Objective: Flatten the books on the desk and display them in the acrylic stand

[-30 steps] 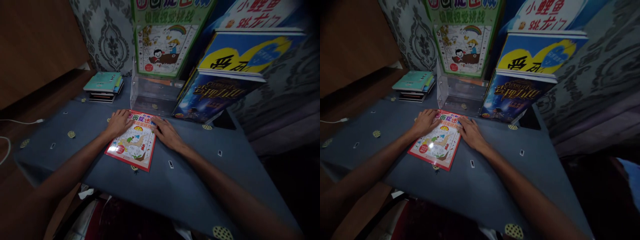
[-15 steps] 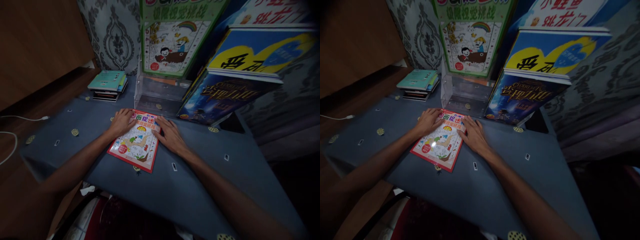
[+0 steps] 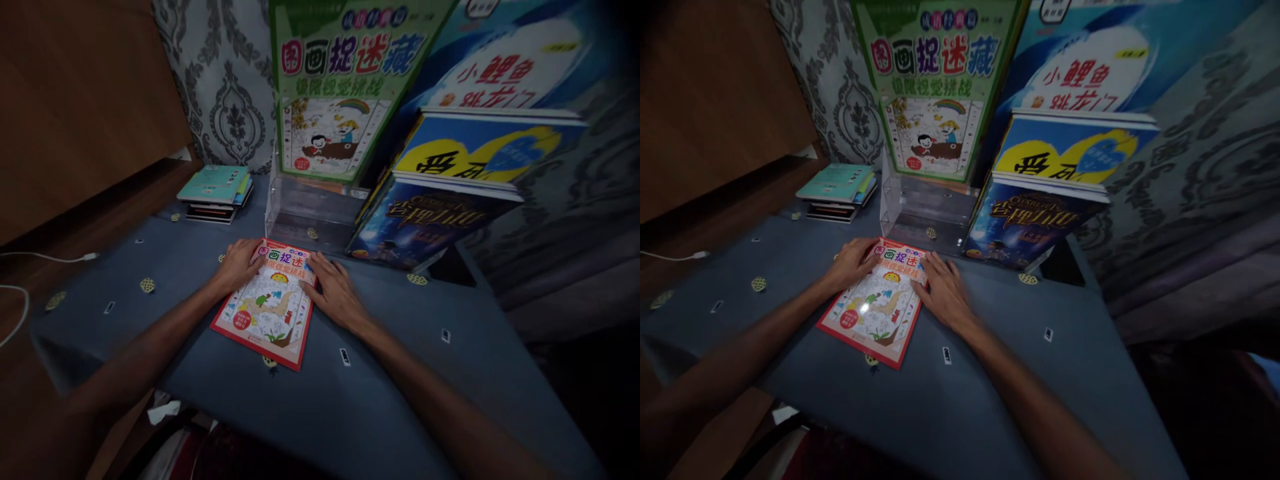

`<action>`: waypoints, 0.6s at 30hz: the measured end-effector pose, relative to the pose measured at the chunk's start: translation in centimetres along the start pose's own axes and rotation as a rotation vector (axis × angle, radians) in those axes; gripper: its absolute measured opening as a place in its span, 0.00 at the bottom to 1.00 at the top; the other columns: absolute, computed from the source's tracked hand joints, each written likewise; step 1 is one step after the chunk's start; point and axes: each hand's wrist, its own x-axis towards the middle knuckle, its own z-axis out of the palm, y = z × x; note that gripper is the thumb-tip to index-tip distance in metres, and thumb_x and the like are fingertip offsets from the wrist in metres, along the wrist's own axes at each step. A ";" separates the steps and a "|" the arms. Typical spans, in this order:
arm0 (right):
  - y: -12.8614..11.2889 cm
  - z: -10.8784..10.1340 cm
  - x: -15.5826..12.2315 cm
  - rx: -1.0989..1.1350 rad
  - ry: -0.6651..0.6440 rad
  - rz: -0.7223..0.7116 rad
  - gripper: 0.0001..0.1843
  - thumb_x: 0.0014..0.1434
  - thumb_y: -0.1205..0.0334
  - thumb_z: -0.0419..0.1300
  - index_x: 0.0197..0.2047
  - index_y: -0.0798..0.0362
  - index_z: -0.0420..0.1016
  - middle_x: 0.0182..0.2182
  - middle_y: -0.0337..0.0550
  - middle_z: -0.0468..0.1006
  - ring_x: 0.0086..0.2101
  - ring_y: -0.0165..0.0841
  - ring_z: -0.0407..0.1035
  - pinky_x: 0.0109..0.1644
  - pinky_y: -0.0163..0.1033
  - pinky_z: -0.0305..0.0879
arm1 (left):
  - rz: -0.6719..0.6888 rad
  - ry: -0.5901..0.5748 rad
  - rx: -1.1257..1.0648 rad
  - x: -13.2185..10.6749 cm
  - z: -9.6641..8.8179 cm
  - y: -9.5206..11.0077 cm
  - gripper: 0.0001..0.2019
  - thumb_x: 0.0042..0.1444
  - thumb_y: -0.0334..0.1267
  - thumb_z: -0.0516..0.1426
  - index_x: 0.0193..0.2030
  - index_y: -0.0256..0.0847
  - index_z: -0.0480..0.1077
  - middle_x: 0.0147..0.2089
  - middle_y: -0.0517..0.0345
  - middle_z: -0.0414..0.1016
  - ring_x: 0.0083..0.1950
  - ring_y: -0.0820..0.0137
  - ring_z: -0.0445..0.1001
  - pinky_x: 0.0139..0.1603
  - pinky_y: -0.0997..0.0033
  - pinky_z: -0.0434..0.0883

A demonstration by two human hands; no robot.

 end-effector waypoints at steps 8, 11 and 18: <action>0.0 0.1 0.0 -0.002 -0.012 0.018 0.32 0.71 0.48 0.51 0.71 0.59 0.64 0.70 0.60 0.63 0.70 0.49 0.54 0.72 0.62 0.51 | -0.401 0.104 -1.044 1.0 0.2 -0.6 0.18 0.49 0.34 0.65 0.49 0.36 0.75 0.47 0.52 0.83 0.43 0.66 0.80 0.45 0.71 0.75; -0.2 -0.2 -0.1 0.017 -0.027 0.026 0.32 0.71 0.49 0.52 0.71 0.58 0.63 0.70 0.60 0.62 0.71 0.48 0.52 0.72 0.61 0.50 | -0.570 0.030 -1.261 0.8 0.2 -0.2 0.17 0.47 0.34 0.68 0.45 0.35 0.75 0.34 0.55 0.83 0.30 0.67 0.79 0.33 0.72 0.75; 0.1 -0.3 -0.1 0.197 0.050 0.076 0.37 0.68 0.43 0.55 0.72 0.55 0.62 0.72 0.60 0.57 0.71 0.49 0.51 0.73 0.61 0.50 | -0.610 -0.072 -1.429 0.4 -1.2 1.5 0.06 0.48 0.27 0.67 0.32 0.34 0.74 0.28 0.52 0.81 0.27 0.67 0.80 0.33 0.70 0.79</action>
